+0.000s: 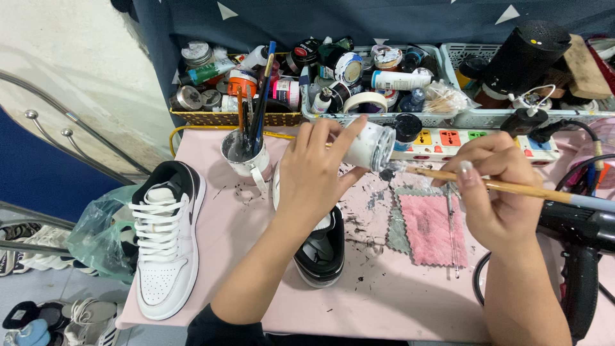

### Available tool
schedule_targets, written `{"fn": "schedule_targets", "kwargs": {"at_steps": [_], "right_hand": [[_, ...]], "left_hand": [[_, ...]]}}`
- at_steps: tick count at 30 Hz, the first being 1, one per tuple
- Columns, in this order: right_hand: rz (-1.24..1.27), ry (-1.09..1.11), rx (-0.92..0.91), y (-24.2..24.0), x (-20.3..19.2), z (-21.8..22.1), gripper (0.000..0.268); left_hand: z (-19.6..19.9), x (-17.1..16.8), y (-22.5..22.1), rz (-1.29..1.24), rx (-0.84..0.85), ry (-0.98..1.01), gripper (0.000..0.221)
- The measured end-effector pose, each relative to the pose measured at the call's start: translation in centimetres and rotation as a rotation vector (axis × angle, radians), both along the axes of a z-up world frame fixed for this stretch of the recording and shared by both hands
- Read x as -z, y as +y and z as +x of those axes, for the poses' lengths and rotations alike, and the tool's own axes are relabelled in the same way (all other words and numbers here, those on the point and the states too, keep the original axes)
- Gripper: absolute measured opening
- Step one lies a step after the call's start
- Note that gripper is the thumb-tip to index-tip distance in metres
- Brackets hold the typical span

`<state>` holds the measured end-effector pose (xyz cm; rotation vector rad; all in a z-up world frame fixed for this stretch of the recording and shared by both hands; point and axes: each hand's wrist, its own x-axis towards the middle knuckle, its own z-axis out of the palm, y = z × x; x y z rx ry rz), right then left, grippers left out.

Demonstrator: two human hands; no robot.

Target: The person applies white liquid to the edges of a black and white shoe using a small brush and then uses a hair dryer to dry the applied liquid.

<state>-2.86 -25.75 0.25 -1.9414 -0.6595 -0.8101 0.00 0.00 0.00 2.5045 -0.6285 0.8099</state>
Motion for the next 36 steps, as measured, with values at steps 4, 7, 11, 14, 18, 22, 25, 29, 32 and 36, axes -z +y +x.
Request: {"fn": "schedule_targets", "kwargs": {"at_steps": [4, 7, 11, 14, 18, 22, 25, 29, 32, 36], "right_hand": [[0.330, 0.140, -0.056, -0.5, -0.7, 0.1, 0.017], [0.490, 0.222, -0.047, -1.4, -0.6, 0.6, 0.024], [0.626, 0.287, -0.142, -2.9, 0.1, 1.5, 0.039], [0.626, 0.279, -0.156, -3.5, 0.6, 1.8, 0.042], [0.401, 0.203, -0.064, -3.0, 1.0, 2.1, 0.032], [0.275, 0.206, -0.016, -1.2, 1.9, 1.9, 0.031], [0.340, 0.252, -0.071, -1.1, 2.2, 2.0, 0.030], [0.396, 0.233, -0.059, -2.5, 1.7, 2.3, 0.031], [0.431, 0.229, -0.081, -3.2, 1.3, 2.3, 0.032], [0.410, 0.197, -0.037, -2.9, 0.7, 1.8, 0.028]], "left_hand": [[0.8, 0.6, 0.6, 0.018, -0.048, 0.067, 0.077], [1.7, 1.4, 0.8, -0.003, -0.008, 0.144, 0.075], [2.4, 2.3, 0.6, -0.032, 0.057, 0.222, 0.075], [2.6, 2.5, 0.3, -0.046, 0.074, 0.214, 0.074], [1.9, 2.1, -0.1, -0.107, 0.085, 0.157, 0.071], [1.0, 1.7, -0.8, -0.031, 0.060, 0.086, 0.076], [0.8, 1.7, -1.0, 0.043, 0.014, 0.075, 0.077], [1.1, 1.5, -0.4, 0.058, -0.027, 0.077, 0.078], [1.2, 1.2, -0.2, 0.039, -0.018, 0.111, 0.079], [1.1, 0.8, 0.2, -0.106, 0.101, 0.136, 0.078]]}}
